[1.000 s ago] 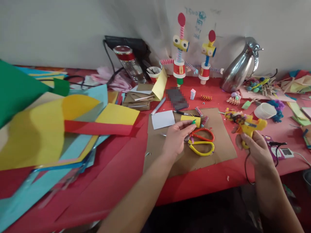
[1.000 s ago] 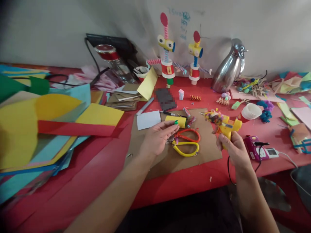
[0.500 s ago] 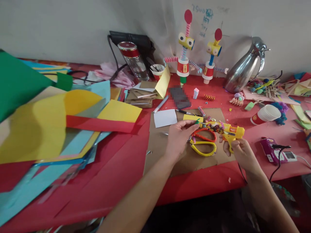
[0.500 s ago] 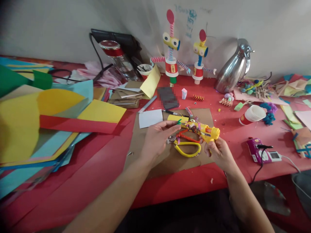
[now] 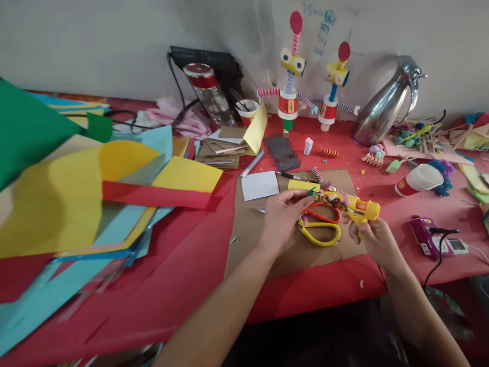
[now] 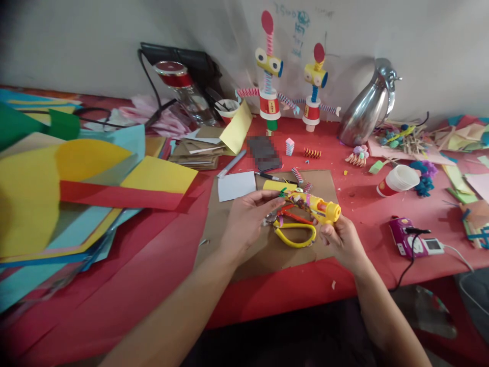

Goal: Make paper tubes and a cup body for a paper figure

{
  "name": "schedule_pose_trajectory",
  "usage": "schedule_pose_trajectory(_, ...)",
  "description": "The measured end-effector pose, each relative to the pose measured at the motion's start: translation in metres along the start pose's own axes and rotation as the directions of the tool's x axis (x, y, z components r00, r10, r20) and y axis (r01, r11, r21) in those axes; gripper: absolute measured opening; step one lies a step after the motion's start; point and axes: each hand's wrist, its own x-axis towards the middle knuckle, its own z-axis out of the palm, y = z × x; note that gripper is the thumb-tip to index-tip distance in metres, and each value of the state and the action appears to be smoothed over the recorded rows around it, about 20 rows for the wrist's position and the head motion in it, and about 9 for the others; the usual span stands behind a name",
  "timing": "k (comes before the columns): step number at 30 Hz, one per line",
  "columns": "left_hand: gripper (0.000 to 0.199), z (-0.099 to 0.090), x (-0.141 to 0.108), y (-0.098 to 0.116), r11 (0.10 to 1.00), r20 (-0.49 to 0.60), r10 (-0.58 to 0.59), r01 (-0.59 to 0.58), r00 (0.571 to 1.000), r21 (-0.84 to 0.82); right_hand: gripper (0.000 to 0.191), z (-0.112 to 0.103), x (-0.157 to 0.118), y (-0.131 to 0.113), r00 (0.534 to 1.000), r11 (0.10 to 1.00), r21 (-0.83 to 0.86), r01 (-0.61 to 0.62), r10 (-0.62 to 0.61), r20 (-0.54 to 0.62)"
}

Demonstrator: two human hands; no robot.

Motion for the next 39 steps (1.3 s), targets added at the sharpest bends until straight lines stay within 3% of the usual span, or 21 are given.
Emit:
schedule_pose_trajectory(10, 0.022, 0.0000, -0.0006, -0.0004, 1.000, -0.005, 0.000, 0.000, 1.000, -0.024, 0.062, -0.0017, -0.0007, -0.0004, 0.997, 0.974, -0.218, 0.063, -0.072, -0.034)
schedule_pose_trajectory(19, 0.019, 0.0006, -0.0002, -0.0010, 1.000, -0.003, 0.022, -0.022, 1.000, -0.021, 0.043, -0.0006, -0.0018, -0.0046, 0.987, 0.924, -0.355, 0.142, -0.158, -0.016)
schedule_pose_trajectory(23, 0.019, 0.0016, -0.0012, 0.0014, 0.999, -0.029, 0.038, -0.038, 0.999, -0.016, 0.052, -0.0047, -0.0063, -0.0016, 0.988, 0.950, -0.277, 0.144, -0.156, -0.021)
schedule_pose_trajectory(28, 0.023, 0.0012, -0.0009, 0.0023, 0.998, 0.041, -0.002, 0.005, 0.999, -0.064, 0.062, -0.0067, -0.0056, 0.0016, 0.994, 0.981, -0.175, 0.081, -0.094, -0.064)
schedule_pose_trajectory(33, 0.022, 0.0000, 0.0002, 0.0008, 0.996, 0.040, -0.012, 0.015, 0.999, -0.093, 0.066, -0.0042, -0.0042, 0.0014, 0.999, 0.995, -0.093, 0.019, -0.023, -0.048)
schedule_pose_trajectory(39, 0.022, 0.0004, 0.0003, 0.0004, 0.995, 0.015, 0.023, -0.021, 1.000, -0.095, 0.065, -0.0043, -0.0063, 0.0032, 0.999, 0.993, -0.111, 0.037, -0.041, -0.036)
